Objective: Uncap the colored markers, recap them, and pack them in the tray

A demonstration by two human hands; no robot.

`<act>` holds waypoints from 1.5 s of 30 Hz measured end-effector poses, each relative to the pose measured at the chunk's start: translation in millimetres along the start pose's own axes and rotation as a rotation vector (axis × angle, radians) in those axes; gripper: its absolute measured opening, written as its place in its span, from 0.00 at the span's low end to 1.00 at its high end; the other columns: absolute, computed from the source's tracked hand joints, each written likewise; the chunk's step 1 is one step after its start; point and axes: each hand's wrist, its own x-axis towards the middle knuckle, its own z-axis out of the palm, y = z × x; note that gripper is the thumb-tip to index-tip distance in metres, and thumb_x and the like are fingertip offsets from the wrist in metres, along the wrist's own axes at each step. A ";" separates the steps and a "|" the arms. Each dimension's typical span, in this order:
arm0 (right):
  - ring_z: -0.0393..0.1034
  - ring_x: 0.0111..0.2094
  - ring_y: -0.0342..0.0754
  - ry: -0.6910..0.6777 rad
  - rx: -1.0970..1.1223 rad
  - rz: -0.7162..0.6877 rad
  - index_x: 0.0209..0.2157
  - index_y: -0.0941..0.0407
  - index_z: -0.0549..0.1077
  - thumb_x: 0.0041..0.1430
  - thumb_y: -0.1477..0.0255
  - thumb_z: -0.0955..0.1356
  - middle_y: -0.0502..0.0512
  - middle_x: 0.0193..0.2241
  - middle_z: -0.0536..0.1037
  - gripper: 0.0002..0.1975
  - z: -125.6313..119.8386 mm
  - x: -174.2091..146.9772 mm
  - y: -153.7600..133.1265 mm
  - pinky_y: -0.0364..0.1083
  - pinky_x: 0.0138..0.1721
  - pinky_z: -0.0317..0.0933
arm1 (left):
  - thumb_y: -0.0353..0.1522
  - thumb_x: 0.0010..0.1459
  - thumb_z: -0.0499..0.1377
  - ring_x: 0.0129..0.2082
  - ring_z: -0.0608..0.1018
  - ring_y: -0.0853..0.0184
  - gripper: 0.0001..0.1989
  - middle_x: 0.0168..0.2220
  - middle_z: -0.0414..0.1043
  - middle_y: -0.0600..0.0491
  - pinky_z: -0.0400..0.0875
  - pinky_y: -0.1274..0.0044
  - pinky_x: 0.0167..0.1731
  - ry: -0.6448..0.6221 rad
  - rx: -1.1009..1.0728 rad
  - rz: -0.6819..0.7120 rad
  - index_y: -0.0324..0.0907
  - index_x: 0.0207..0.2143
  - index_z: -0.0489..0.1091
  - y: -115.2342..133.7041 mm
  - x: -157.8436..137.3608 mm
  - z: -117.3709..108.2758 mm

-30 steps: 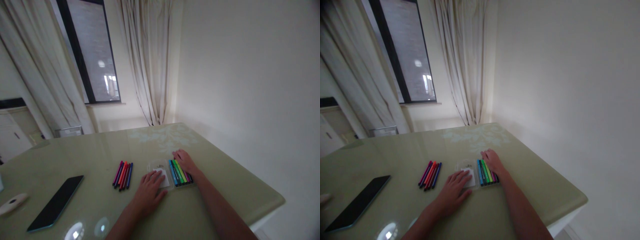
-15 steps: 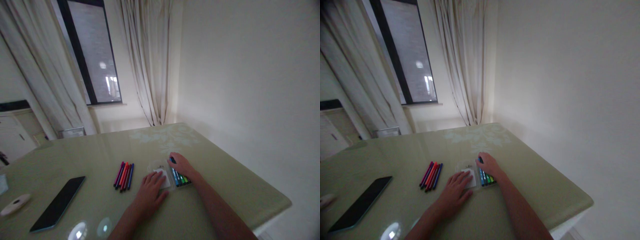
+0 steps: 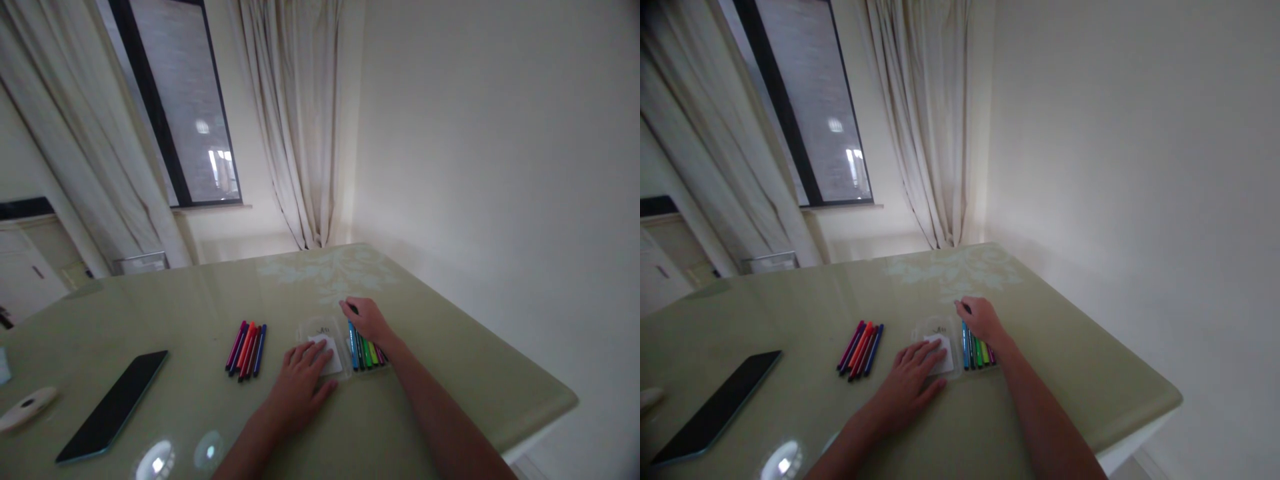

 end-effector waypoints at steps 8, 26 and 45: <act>0.57 0.23 0.43 0.040 -0.048 -0.043 0.23 0.55 0.64 0.70 0.61 0.59 0.48 0.20 0.65 0.22 -1.9 -2.4 -4.2 0.44 0.29 0.45 | 0.48 0.69 0.51 0.67 0.62 0.52 0.27 0.70 0.58 0.52 0.56 0.55 0.65 -0.005 0.000 -0.013 0.52 0.66 0.61 2.4 0.3 -2.7; 0.57 0.22 0.42 0.402 0.020 -0.073 0.22 0.53 0.60 0.71 0.64 0.60 0.46 0.19 0.62 0.21 -26.8 -11.2 -19.8 0.44 0.29 0.51 | 0.49 0.69 0.51 0.66 0.64 0.54 0.27 0.69 0.60 0.53 0.57 0.57 0.64 0.019 0.027 -0.009 0.53 0.67 0.60 1.3 0.4 0.2; 0.54 0.19 0.42 0.833 0.769 0.301 0.22 0.52 0.58 0.67 0.50 0.60 0.44 0.18 0.59 0.25 -23.1 -2.8 -30.1 0.43 0.21 0.53 | 0.50 0.68 0.50 0.66 0.62 0.53 0.27 0.67 0.63 0.50 0.52 0.55 0.66 0.117 -0.146 -0.060 0.50 0.64 0.64 8.6 5.1 -9.3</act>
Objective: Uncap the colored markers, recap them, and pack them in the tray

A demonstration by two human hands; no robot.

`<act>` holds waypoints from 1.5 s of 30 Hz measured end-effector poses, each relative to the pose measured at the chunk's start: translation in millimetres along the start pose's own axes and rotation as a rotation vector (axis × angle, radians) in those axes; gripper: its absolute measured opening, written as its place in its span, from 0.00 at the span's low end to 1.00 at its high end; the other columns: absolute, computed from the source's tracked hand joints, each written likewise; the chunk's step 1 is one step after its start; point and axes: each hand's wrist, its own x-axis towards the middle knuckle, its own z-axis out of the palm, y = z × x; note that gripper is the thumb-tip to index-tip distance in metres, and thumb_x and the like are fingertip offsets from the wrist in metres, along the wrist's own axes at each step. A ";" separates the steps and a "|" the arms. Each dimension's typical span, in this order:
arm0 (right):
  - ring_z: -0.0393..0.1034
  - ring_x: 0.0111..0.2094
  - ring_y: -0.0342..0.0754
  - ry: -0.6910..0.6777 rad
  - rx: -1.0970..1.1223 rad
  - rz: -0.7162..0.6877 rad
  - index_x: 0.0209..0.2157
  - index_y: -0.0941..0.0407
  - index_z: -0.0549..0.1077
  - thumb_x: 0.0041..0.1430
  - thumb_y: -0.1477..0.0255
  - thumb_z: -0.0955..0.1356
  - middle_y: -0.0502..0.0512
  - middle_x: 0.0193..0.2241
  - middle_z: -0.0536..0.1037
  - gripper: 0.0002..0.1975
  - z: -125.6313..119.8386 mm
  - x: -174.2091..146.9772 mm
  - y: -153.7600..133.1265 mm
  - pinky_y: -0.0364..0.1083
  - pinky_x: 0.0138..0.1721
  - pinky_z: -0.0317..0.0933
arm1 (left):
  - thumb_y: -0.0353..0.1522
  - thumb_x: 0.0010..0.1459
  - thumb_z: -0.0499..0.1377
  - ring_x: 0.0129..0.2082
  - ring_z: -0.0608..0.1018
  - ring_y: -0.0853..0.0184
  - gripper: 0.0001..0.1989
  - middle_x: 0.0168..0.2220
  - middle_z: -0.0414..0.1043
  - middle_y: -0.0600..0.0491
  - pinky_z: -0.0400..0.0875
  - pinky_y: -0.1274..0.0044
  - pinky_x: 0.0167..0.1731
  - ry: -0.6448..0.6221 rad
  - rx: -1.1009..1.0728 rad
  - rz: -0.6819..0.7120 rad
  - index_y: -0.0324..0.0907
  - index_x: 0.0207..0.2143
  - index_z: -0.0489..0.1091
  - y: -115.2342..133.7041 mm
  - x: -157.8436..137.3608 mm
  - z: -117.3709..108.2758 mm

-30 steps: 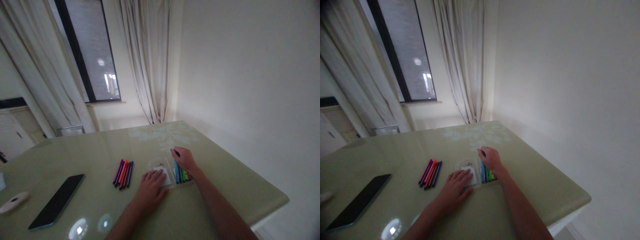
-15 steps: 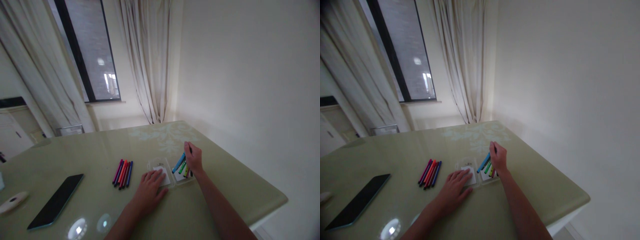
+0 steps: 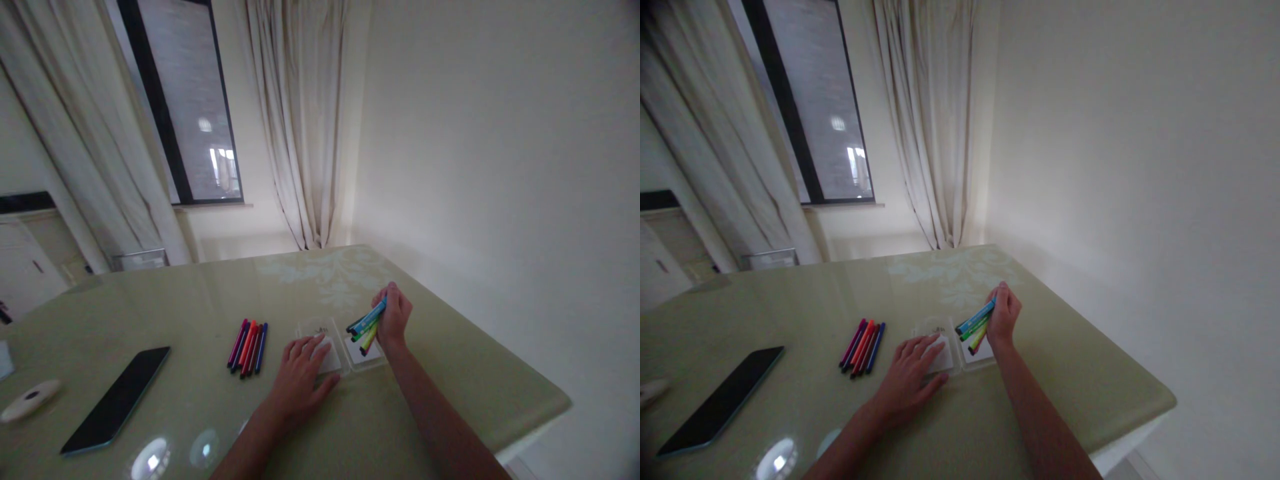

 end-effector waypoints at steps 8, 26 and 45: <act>0.58 0.23 0.43 -0.720 -0.079 -0.101 0.23 0.54 0.63 0.71 0.55 0.58 0.47 0.20 0.63 0.25 67.1 -75.6 -40.3 0.43 0.26 0.53 | 0.58 0.67 0.39 0.47 0.78 0.56 0.37 0.47 0.78 0.43 0.72 0.62 0.51 -0.055 -1.094 -0.181 0.41 0.54 0.71 3.3 -3.6 -19.6; 0.72 0.51 0.51 -0.785 -0.143 0.044 0.52 0.51 0.74 0.64 0.62 0.67 0.59 0.53 0.75 0.16 58.8 -72.9 22.5 0.49 0.45 0.71 | 0.23 0.62 0.50 0.49 0.80 0.55 0.26 0.58 0.69 0.37 0.74 0.67 0.47 0.225 0.155 -0.511 0.38 0.63 0.58 -16.6 2.0 -37.9; 0.73 0.42 0.49 -0.787 -0.294 0.004 0.47 0.53 0.76 0.62 0.69 0.67 0.60 0.50 0.74 0.12 55.9 -78.2 39.8 0.46 0.37 0.70 | 0.40 0.66 0.56 0.62 0.69 0.50 0.23 0.61 0.68 0.39 0.69 0.60 0.57 0.215 0.598 -0.442 0.42 0.60 0.69 -28.0 -5.3 -25.0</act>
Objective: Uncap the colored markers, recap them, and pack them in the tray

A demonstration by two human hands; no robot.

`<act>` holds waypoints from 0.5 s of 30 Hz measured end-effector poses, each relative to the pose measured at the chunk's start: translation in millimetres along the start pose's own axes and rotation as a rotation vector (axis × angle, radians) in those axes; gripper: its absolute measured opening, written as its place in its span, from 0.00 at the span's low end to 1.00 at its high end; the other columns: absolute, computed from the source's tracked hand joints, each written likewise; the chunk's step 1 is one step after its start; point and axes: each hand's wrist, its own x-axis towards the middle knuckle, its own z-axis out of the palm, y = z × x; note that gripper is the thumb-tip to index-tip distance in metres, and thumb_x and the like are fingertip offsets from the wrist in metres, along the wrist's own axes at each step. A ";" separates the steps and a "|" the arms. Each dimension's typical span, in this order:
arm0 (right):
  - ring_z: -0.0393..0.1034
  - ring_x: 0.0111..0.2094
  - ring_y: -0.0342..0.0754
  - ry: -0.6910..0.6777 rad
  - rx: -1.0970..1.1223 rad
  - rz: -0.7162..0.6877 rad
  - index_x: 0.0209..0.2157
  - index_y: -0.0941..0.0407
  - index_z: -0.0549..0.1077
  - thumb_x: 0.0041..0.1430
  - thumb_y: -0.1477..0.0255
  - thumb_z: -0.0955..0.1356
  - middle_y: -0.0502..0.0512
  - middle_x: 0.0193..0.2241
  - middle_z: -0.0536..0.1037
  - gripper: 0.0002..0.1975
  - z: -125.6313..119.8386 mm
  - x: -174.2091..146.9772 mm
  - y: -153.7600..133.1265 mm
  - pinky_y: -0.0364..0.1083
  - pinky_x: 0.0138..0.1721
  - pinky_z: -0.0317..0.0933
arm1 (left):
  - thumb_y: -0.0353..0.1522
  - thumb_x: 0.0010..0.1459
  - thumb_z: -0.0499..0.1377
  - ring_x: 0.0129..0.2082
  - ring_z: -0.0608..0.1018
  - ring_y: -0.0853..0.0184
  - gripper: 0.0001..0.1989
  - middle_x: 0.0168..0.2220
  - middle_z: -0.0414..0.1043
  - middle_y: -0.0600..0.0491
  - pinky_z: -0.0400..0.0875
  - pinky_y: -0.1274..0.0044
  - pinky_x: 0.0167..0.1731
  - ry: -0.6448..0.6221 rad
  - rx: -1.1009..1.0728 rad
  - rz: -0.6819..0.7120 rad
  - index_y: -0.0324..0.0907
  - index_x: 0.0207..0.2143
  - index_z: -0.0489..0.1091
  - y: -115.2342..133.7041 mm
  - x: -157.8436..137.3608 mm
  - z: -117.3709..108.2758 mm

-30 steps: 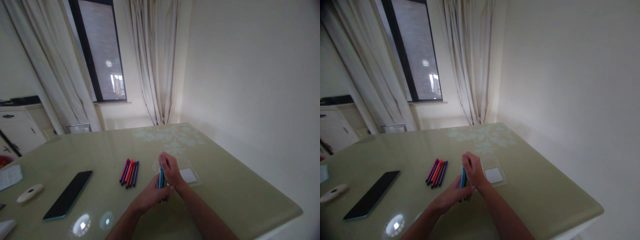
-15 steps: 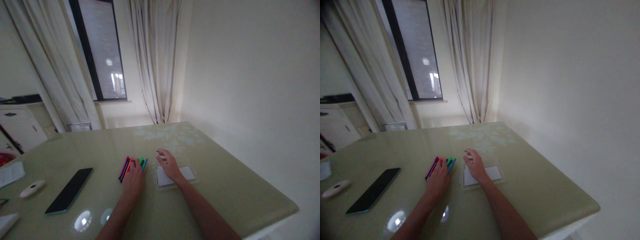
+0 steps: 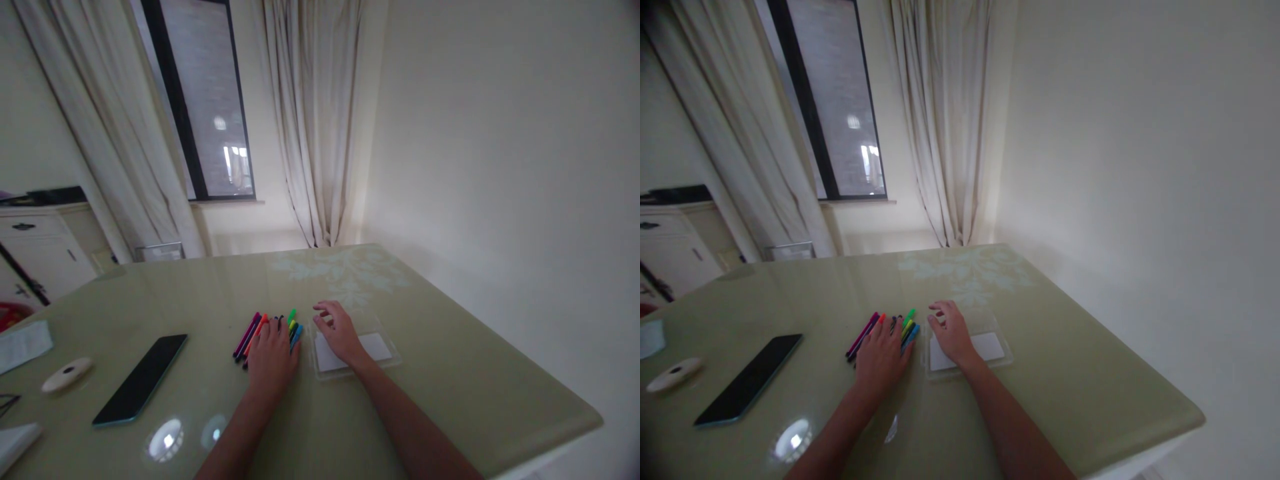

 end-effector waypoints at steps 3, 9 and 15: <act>0.73 0.46 0.52 -0.012 -0.117 -0.011 0.47 0.53 0.77 0.61 0.71 0.68 0.60 0.49 0.75 0.12 -1.3 -0.2 4.8 0.50 0.45 0.69 | 0.34 0.69 0.50 0.65 0.67 0.53 0.24 0.66 0.65 0.42 0.63 0.61 0.62 -0.006 -0.070 0.074 0.40 0.64 0.65 1.4 -0.8 19.3; 0.70 0.55 0.60 -0.116 -0.497 -0.024 0.49 0.54 0.78 0.59 0.74 0.69 0.64 0.51 0.78 0.16 -7.0 -3.2 14.2 0.57 0.57 0.60 | 0.28 0.68 0.46 0.68 0.64 0.54 0.26 0.68 0.61 0.41 0.57 0.60 0.66 -0.028 -0.048 0.046 0.37 0.66 0.62 -11.6 2.8 42.3; 0.68 0.58 0.58 -0.206 -0.651 0.034 0.54 0.55 0.76 0.64 0.71 0.67 0.63 0.57 0.76 0.18 -9.7 -4.4 8.6 0.55 0.59 0.58 | 0.27 0.67 0.47 0.66 0.66 0.53 0.25 0.66 0.63 0.36 0.58 0.61 0.65 -0.013 0.017 -0.038 0.33 0.64 0.64 -27.8 11.3 38.9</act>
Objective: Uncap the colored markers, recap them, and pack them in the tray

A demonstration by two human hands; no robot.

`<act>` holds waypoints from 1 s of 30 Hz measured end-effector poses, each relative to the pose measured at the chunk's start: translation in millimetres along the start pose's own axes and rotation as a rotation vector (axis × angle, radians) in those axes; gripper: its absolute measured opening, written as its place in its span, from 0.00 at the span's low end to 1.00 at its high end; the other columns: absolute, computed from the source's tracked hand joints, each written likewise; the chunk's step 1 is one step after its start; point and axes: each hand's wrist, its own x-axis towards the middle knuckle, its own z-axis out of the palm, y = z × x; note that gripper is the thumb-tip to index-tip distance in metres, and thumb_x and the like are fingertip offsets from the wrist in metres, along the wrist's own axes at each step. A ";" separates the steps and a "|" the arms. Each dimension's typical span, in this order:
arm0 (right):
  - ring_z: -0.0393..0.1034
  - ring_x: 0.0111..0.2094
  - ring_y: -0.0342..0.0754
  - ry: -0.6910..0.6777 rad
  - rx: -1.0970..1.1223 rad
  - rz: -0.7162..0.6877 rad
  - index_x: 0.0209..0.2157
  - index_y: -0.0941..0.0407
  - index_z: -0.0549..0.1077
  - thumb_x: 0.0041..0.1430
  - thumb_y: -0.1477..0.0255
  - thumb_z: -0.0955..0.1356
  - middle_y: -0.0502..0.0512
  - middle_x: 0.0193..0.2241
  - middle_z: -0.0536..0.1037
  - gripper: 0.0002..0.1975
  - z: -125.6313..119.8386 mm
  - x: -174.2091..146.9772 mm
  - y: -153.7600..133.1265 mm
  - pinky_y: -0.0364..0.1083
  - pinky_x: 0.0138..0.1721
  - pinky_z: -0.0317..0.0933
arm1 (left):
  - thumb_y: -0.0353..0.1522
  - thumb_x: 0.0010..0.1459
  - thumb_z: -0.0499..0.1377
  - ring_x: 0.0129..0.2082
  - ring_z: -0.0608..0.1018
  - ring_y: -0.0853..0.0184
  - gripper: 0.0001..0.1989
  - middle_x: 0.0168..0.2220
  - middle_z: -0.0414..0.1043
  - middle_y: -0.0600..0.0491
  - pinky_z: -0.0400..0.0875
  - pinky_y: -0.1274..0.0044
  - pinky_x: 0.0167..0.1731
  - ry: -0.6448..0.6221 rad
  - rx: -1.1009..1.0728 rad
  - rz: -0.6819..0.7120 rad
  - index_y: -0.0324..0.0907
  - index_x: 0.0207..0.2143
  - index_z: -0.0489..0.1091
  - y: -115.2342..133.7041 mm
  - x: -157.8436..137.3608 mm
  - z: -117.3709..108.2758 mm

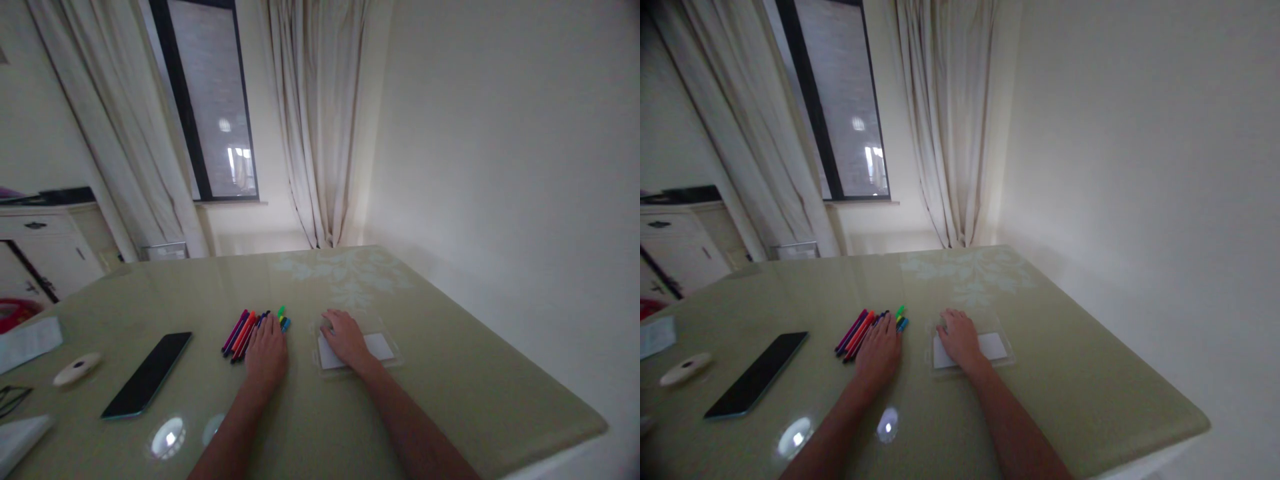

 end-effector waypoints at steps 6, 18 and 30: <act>0.67 0.59 0.55 -0.010 0.046 0.048 0.56 0.58 0.75 0.66 0.69 0.66 0.64 0.57 0.75 0.19 -8.6 2.2 -0.1 0.52 0.61 0.56 | 0.36 0.68 0.54 0.59 0.72 0.53 0.18 0.56 0.73 0.40 0.66 0.65 0.58 0.012 -0.012 -0.047 0.37 0.55 0.70 -7.6 6.1 -17.8; 0.70 0.56 0.55 -0.021 0.035 0.052 0.52 0.58 0.76 0.65 0.70 0.67 0.64 0.53 0.77 0.16 -10.1 2.4 2.3 0.50 0.57 0.58 | 0.37 0.67 0.55 0.55 0.73 0.53 0.13 0.53 0.73 0.42 0.66 0.65 0.54 -0.014 -0.037 -0.043 0.39 0.46 0.73 -13.0 7.7 -24.6; 0.69 0.57 0.55 -0.098 0.016 -0.011 0.54 0.57 0.75 0.63 0.74 0.66 0.63 0.55 0.77 0.19 -19.9 5.9 17.9 0.52 0.59 0.58 | 0.36 0.66 0.56 0.55 0.72 0.52 0.12 0.53 0.73 0.41 0.64 0.64 0.56 0.039 -0.080 0.028 0.39 0.43 0.75 -11.2 6.1 -16.8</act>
